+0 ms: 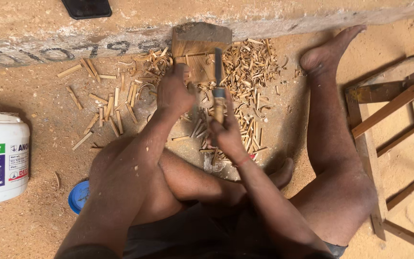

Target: The person sits on the floor and uses a chisel to carve a small wooden block. They repeatedly strike the chisel with a mallet to remove wood shavings and shape the block. The person occasionally pauses to clear the shavings from the work area.

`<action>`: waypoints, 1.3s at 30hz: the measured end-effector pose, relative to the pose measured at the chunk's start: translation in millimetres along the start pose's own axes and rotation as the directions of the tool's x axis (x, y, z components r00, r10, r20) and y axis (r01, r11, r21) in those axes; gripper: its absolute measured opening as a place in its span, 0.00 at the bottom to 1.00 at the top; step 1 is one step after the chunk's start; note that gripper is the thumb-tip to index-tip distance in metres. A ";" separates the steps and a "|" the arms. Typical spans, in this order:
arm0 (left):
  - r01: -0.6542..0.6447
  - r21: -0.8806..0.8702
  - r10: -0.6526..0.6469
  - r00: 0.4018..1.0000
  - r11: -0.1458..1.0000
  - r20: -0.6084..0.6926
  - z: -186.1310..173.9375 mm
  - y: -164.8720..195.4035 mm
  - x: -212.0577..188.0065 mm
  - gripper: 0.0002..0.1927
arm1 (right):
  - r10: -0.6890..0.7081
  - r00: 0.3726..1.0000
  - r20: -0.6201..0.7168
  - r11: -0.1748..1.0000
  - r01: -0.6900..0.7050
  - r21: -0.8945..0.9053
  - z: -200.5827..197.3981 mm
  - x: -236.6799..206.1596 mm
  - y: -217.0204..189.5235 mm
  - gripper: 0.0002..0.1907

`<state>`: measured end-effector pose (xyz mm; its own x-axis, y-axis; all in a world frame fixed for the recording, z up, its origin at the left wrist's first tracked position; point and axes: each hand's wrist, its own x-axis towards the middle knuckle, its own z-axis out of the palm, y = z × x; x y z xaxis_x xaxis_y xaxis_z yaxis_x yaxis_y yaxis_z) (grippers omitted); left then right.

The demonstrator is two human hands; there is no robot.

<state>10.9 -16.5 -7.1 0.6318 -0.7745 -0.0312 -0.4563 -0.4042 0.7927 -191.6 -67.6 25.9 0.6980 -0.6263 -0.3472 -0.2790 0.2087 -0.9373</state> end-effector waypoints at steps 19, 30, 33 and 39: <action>-0.252 -0.092 0.268 0.919 0.963 0.288 30.1 23.5 -28.9 0.16 | -0.083 0.916 -0.393 0.935 -0.064 -0.348 -124.0 -51.4 -3.1 0.43; 0.146 -0.164 -0.180 0.958 0.976 -0.224 -146.8 -107.9 -33.5 0.09 | -0.122 0.933 -0.339 0.959 0.023 -0.283 -112.2 -58.9 5.0 0.44; 0.347 -0.024 -0.329 0.863 0.937 -0.383 -184.8 -144.3 -46.7 0.10 | -0.125 0.937 -0.327 0.957 0.027 -0.287 -107.0 -59.6 4.2 0.44; 0.421 0.057 -0.379 0.861 0.905 -0.340 -183.7 -161.6 -39.5 0.07 | -0.109 0.942 -0.318 0.950 0.004 -0.312 -97.8 -59.2 0.7 0.45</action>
<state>174.8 168.8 -22.1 0.9296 -0.3482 -0.1204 -0.1829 -0.7198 0.6697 -297.6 -103.9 48.6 0.4779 -0.8515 -0.2156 -0.4680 -0.0391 -0.8829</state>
